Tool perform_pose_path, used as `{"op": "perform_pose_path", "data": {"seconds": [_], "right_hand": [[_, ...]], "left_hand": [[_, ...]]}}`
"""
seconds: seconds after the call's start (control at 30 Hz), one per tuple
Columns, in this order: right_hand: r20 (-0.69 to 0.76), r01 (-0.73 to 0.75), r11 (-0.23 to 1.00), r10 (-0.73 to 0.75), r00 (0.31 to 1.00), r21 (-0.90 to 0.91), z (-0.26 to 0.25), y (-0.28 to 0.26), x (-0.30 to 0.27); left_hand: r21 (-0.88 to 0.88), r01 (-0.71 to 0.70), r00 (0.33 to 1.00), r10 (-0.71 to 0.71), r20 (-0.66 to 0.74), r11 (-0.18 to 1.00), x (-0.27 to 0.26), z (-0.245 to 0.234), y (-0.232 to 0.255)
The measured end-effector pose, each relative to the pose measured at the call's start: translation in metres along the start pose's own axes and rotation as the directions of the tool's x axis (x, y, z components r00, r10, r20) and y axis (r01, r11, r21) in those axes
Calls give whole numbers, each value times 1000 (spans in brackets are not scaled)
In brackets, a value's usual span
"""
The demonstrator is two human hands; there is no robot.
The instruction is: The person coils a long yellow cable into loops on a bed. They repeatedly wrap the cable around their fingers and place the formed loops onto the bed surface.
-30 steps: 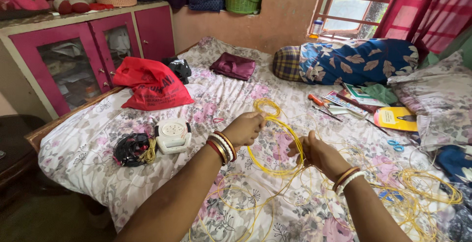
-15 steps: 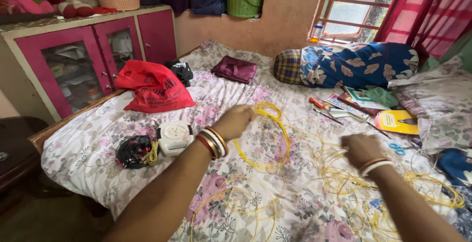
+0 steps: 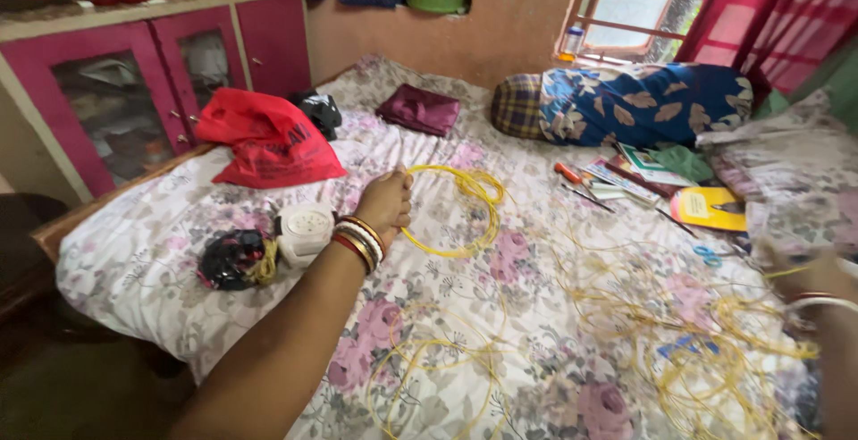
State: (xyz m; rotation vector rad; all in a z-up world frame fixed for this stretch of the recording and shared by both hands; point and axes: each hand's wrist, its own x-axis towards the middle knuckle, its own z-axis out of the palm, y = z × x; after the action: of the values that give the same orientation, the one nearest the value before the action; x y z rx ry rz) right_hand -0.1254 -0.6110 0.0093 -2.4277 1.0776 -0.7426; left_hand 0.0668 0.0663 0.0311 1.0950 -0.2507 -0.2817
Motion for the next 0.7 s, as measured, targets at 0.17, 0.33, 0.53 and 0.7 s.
{"op": "perform_pose_path", "data": {"seconds": [0.17,0.33,0.53,0.7], "right_hand": [[381,49,991,-93,920,125,103,-40,-79],[534,561,794,-378,757,-233,113,-129,-159],[769,846,500,-463,441,-184,101,-216,-203],[781,708,674,-551,293,210,156,-236,-233]], "left_hand": [[23,89,996,-88,-29,996,-4,27,-37],[20,71,993,-68,-94,997,-14,24,-50],[27,34,979,-28,-203,999,-23,-5,-59],[-19,30,980,-33,-196,999,-35,-30,-71]]}}
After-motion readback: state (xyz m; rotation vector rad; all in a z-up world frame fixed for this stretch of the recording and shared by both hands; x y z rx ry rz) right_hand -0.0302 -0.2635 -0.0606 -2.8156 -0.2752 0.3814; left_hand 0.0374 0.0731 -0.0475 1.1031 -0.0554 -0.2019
